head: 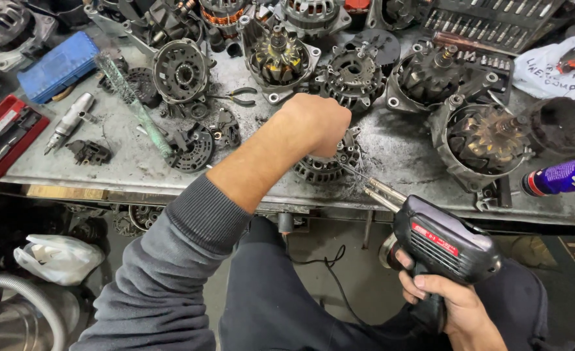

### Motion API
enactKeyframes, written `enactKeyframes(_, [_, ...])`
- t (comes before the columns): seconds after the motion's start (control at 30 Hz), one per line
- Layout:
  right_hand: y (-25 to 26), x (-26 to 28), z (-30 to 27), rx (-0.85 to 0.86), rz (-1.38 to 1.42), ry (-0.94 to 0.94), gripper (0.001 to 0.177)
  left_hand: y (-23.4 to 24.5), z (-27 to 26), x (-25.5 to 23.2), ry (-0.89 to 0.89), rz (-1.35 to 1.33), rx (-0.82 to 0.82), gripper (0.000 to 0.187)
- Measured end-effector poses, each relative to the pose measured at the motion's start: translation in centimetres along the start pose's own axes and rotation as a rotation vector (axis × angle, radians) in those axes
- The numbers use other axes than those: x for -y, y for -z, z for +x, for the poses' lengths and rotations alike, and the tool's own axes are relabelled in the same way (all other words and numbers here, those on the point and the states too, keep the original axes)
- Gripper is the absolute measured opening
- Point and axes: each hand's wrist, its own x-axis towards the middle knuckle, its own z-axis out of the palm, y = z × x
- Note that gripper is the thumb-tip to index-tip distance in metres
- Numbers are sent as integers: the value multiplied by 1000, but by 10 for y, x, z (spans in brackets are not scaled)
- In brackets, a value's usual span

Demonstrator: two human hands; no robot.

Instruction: The person uses a heat gun to apply heat to a mechanical component on a workbench while manipulating it with a wrench. The person rotates the component and adjusts the heat gun position throughout the process.

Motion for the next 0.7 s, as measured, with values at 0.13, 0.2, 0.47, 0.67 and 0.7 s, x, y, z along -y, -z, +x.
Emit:
enactKeyframes(0.13, [-3, 2, 1, -16, -22, 11, 78, 8, -3, -6, 9, -2, 33, 20])
enactKeyframes(0.2, [0, 1, 0, -36, -21, -19, 70, 9, -1, -11, 48, -31, 48, 24])
enactKeyframes(0.47, [7, -1, 0, -61, -49, -56, 53, -12, 42, -46, 35, -33, -109, 23])
enactKeyframes(0.67, [8, -2, 0, -73, -64, -75, 45, -26, 39, -48, -161, 312, -199, 19])
enactKeyframes(0.7, [9, -2, 1, -74, -41, -64, 51, -26, 36, -48, -190, 357, -193, 19])
